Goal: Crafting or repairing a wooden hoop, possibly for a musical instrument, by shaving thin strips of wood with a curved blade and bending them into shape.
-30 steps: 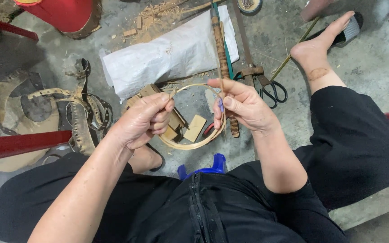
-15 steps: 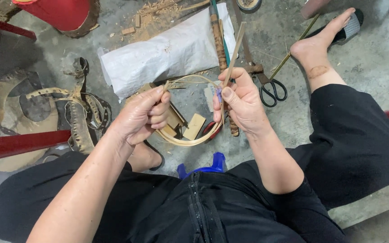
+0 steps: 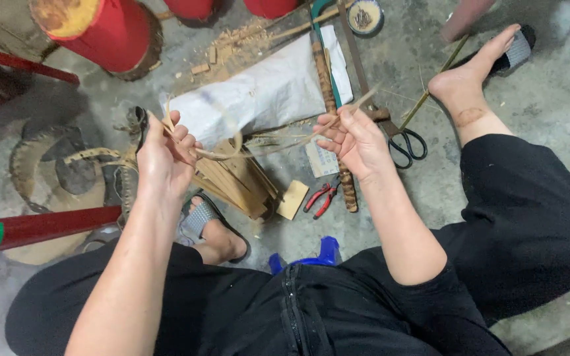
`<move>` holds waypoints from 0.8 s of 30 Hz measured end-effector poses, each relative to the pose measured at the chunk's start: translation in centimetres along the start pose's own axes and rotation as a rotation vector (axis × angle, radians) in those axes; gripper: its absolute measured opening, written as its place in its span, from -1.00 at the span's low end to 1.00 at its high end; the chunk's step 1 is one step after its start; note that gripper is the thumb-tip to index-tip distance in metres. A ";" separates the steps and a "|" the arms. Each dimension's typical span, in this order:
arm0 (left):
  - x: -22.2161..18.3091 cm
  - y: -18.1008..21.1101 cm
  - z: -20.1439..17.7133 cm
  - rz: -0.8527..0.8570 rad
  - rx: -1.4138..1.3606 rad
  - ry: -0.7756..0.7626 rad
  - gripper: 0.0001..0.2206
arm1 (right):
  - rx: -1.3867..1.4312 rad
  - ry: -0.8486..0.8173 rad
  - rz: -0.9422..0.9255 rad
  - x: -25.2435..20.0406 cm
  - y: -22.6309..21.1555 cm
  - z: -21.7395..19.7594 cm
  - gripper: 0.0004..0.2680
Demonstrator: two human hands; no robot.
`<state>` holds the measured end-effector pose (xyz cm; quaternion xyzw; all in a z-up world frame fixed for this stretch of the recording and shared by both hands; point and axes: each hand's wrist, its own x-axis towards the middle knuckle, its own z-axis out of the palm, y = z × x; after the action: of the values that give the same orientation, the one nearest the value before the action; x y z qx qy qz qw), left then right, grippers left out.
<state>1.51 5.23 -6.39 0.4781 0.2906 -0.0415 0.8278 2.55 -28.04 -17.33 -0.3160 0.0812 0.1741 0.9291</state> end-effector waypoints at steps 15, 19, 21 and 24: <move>14.7 -9.7 -13.4 0.523 1.488 0.324 -0.72 | -0.044 0.501 -0.211 2.0 -0.5 -3.6 -0.89; 16.8 -12.3 -16.0 0.323 1.823 0.269 -0.68 | -0.169 0.547 -0.204 2.4 0.2 -4.9 -0.87; 16.3 -11.5 -14.6 0.349 1.947 0.293 -0.63 | -0.201 0.544 -0.191 2.8 0.6 -5.4 -0.88; 13.1 -8.7 -6.2 0.550 1.897 0.363 -0.70 | -0.282 0.551 -0.222 2.8 0.7 -5.2 -0.88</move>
<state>6.59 8.34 -22.27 0.9899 0.1386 0.0101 0.0286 4.70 -29.92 -22.56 -0.4838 0.2696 -0.0107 0.8326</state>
